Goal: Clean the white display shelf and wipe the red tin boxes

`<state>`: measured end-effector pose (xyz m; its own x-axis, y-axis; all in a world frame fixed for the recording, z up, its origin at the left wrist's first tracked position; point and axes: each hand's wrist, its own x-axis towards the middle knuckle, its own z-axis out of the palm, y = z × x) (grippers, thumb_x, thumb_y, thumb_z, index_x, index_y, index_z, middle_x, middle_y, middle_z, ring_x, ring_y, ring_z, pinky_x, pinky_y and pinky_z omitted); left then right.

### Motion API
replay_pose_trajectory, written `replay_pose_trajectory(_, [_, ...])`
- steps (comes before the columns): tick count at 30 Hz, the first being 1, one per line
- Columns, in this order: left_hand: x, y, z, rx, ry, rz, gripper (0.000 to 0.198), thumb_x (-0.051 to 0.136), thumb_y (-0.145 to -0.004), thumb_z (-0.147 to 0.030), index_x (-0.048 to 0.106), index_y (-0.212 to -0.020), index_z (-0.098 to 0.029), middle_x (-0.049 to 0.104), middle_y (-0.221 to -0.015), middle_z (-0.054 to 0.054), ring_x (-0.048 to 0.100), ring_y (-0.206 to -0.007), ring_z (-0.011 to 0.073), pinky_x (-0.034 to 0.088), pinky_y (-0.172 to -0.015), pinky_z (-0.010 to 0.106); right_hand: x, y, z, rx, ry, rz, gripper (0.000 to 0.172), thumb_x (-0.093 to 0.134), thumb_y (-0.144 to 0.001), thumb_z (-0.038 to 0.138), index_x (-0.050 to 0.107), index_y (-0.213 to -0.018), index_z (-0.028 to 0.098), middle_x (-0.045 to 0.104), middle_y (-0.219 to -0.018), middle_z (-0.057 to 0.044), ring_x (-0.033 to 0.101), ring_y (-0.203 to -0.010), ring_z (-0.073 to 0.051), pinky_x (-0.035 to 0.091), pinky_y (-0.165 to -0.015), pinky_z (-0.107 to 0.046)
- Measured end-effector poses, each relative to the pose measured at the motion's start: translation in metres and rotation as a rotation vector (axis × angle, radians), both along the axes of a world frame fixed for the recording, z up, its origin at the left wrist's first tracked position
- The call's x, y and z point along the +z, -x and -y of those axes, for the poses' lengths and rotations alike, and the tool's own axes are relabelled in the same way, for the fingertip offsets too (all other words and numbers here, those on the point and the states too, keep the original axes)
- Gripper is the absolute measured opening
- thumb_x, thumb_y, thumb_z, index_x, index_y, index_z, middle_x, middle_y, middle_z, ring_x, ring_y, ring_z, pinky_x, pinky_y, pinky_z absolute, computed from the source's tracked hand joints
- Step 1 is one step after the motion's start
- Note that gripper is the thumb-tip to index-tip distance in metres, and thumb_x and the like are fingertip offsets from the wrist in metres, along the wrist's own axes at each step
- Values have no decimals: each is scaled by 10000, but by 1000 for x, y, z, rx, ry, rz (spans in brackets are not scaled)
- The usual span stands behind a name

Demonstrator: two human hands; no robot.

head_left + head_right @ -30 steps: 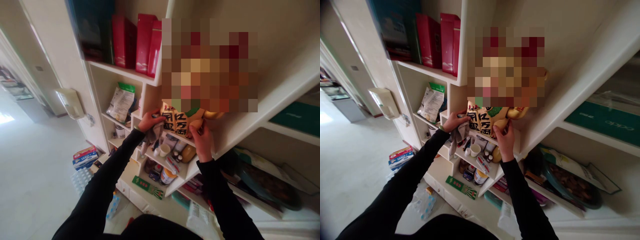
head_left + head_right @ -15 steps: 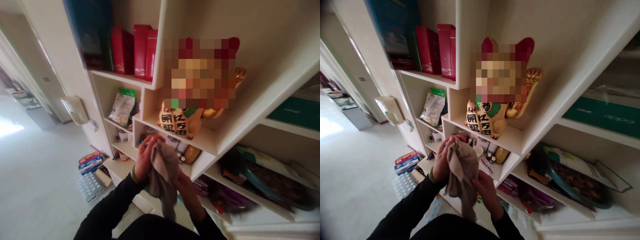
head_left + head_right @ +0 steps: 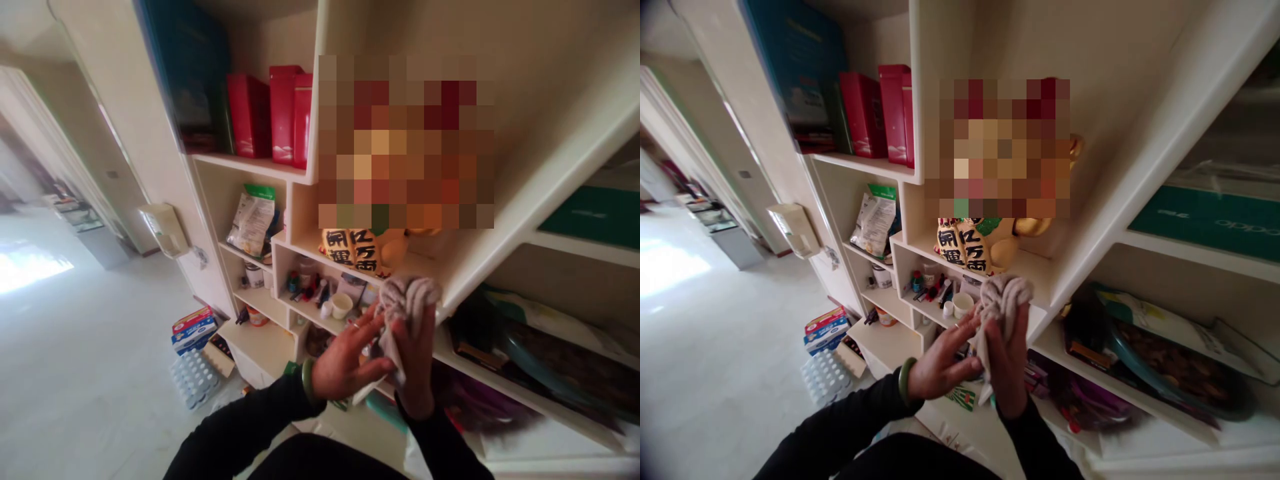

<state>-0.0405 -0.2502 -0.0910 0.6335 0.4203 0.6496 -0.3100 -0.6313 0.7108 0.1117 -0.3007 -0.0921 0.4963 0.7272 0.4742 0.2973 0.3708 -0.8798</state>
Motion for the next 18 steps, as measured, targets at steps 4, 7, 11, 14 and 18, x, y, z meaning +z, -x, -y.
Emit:
replay_pose_trajectory(4, [39, 2, -68, 400, -64, 247, 605, 681, -1137, -505, 569, -1710, -347, 617, -1744, 129, 619, -1614, 330, 566, -1321, 520, 82, -35, -31, -221, -116, 374, 771, 687, -1066, 585, 512, -1737, 247, 603, -1715, -173, 581, -1599, -393, 458, -1355, -646])
replay_pose_trajectory(7, [70, -15, -143, 682, -233, 400, 1035, 873, -938, -710, 422, -1790, -332, 315, -1925, 150, 290, -1805, 404, 355, -1450, 627, 143, -46, -60, -161, -110, 878, 749, 670, -1057, 533, 562, -1701, 166, 710, -1554, -228, 700, -1433, -425, 582, -1221, -614])
replay_pose_trajectory(11, [99, -41, -219, 752, -199, 331, 904, 704, -1011, -810, 506, -1733, -302, 421, -1872, 156, 350, -1780, 387, 303, -1471, 617, 204, -31, -80, -256, 150, 1333, 741, 666, -1056, 446, 538, -1726, 158, 796, -1341, -239, 801, -1152, -440, 662, -985, -576])
replay_pose_trajectory(14, [106, -55, -239, 725, -112, 292, 811, 646, -1055, -786, 612, -1642, -228, 627, -1708, 191, 535, -1666, 390, 398, -1429, 602, 222, -24, -79, -357, 318, 1470, 725, 671, -1048, 436, 553, -1712, 169, 829, -1225, -214, 817, -1037, -428, 660, -872, -521])
replay_pose_trajectory(18, [104, -64, -235, 682, -53, 317, 731, 639, -1084, -728, 671, -1580, -192, 723, -1592, 194, 649, -1559, 374, 492, -1371, 562, 214, -37, -69, -399, 388, 1468, 729, 631, -1054, 445, 544, -1710, 139, 831, -1246, -222, 820, -1056, -433, 653, -866, -512])
